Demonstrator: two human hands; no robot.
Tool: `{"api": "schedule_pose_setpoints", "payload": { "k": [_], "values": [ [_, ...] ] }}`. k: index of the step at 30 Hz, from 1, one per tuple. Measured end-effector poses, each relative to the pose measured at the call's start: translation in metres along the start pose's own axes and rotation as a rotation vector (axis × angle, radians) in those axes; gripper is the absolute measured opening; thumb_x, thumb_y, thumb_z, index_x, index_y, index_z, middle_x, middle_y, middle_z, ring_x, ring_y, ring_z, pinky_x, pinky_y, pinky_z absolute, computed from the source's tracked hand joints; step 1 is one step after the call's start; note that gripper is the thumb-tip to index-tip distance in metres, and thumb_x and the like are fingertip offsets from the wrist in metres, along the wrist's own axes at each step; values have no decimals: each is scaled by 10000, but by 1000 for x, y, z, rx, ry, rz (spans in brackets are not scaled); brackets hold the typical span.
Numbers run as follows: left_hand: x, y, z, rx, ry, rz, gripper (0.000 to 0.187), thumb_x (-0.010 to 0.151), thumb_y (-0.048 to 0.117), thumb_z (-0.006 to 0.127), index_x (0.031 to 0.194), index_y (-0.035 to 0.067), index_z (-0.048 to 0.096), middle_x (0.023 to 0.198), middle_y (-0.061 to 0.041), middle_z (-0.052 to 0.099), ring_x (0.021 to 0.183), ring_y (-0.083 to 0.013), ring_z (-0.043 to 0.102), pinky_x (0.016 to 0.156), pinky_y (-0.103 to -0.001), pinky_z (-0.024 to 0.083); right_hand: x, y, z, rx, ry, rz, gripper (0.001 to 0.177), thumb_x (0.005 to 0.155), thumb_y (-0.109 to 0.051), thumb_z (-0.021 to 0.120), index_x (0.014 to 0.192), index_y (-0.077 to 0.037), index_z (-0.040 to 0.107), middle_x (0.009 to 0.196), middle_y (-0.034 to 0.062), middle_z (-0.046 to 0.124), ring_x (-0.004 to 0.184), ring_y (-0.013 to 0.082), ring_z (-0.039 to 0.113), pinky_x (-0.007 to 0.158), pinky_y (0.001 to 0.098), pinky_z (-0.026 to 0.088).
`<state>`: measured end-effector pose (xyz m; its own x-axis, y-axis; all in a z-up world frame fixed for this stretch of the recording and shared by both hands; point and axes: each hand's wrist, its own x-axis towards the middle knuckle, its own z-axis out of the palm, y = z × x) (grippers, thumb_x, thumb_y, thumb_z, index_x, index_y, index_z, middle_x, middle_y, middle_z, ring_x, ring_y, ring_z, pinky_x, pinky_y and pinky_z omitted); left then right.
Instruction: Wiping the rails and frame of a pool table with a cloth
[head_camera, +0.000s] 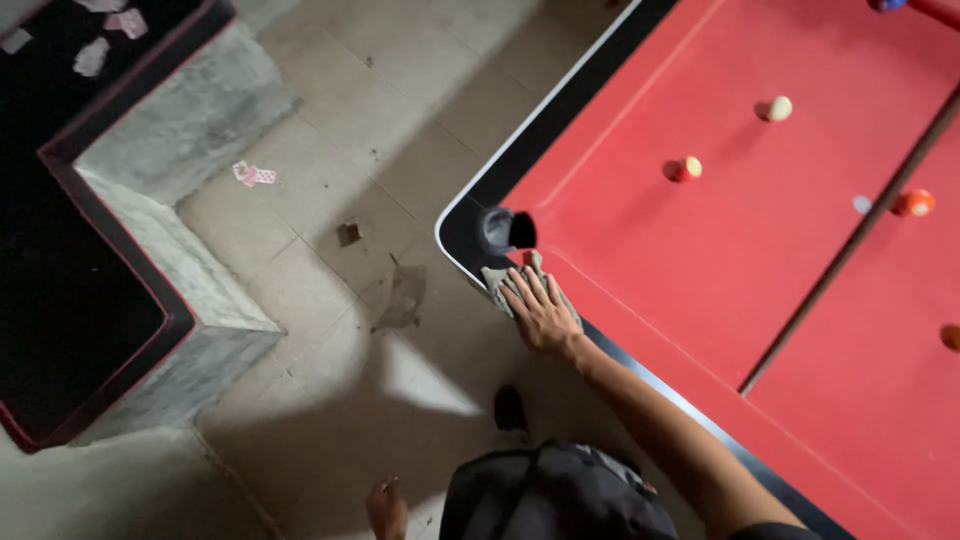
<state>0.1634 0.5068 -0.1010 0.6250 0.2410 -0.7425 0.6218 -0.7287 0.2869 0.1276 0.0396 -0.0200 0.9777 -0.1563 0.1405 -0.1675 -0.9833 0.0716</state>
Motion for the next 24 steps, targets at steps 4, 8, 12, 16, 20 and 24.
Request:
{"api": "schedule_pose_setpoints", "payload": {
  "k": [4,8,12,16,20,24],
  "values": [
    [26,23,43,61,119,415,410,1009,322,485,1253,90,717,1293,-183,693,1201,-376,641,1012,-500,494,48,-21,-23,36,35,43,812,867,-352,521,1621,-157,291,1694,152,255,1543,410,255,1191,615,267],
    [-56,151,62,-141,156,1025,338,983,259,607,1282,110,658,1281,-126,681,1220,-318,612,1055,-433,466,60,-23,-83,337,-247,169,892,859,-463,715,1600,-184,304,1698,230,-51,1551,446,-28,1139,766,162],
    [-170,276,77,-94,169,1300,518,975,217,621,1457,45,542,1482,-270,501,1384,-468,462,1131,-566,389,15,-12,-111,720,-145,333,715,1033,-484,526,1653,-260,249,1719,235,-1,1559,476,15,1201,723,18],
    [-184,332,140,10,-65,1106,727,1045,388,482,1602,-33,280,1633,-374,214,1527,-532,168,1214,-637,227,-74,-4,-114,804,30,440,635,1034,-310,564,1621,-199,346,1680,267,161,1528,518,119,1196,698,140],
    [-131,346,220,185,349,1141,815,1024,492,421,1581,-75,245,1676,-307,150,1568,-454,95,1223,-598,156,-182,4,-97,965,233,679,499,1037,-231,481,1523,-125,445,1691,173,266,1610,359,126,1259,490,146],
    [-130,364,216,259,593,1206,818,1020,471,461,1562,-113,276,1644,-342,226,1557,-481,148,1264,-574,107,-275,15,-73,901,372,830,483,1048,-239,461,1503,-77,482,1624,161,427,1585,326,296,1250,436,272]
  ]
}}
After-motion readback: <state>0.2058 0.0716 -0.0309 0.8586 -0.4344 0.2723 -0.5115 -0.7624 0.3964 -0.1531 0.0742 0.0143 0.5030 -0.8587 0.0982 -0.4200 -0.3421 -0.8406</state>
